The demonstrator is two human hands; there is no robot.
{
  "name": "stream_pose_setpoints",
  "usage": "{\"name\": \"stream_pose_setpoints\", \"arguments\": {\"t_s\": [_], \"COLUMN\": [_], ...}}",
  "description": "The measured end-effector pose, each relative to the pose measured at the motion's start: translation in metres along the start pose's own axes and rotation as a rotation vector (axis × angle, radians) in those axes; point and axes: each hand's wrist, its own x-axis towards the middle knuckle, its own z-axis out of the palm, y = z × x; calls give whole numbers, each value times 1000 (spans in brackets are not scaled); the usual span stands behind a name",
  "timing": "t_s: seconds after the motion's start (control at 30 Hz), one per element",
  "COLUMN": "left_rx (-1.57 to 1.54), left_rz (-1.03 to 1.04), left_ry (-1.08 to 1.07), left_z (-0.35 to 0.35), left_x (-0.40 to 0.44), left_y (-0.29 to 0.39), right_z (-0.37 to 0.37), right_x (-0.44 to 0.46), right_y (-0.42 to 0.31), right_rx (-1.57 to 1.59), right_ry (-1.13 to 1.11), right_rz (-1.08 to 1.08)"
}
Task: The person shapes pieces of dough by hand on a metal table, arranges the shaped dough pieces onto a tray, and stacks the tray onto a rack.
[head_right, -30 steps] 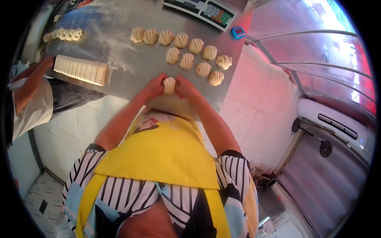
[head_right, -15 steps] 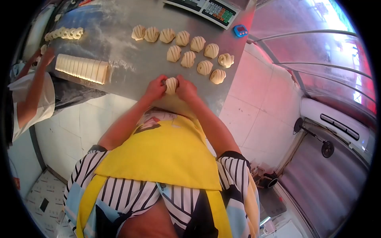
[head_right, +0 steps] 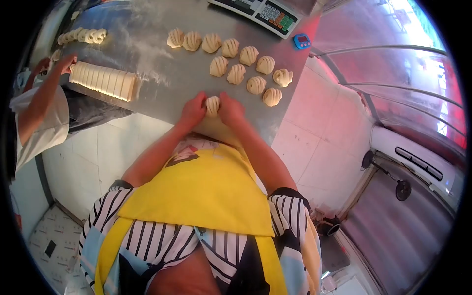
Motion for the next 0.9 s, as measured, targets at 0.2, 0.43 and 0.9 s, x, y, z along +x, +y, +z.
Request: {"name": "stream_pose_setpoints", "arguments": {"t_s": [0.2,0.43,0.9], "left_rx": [192,-239,-629], "left_rz": [-116,-58,-293], "left_ry": [-120,-4,-93], "left_z": [-4,-57,-112], "left_x": [3,54,34], "left_y": [8,-21,-73], "right_z": [-7,-28,-24], "right_x": [7,-9,101], "right_y": [-12,-21,-131], "right_rx": [-62,1241,593], "right_ry": [-52,-126,-97], "right_rz": [66,178,-259]}}
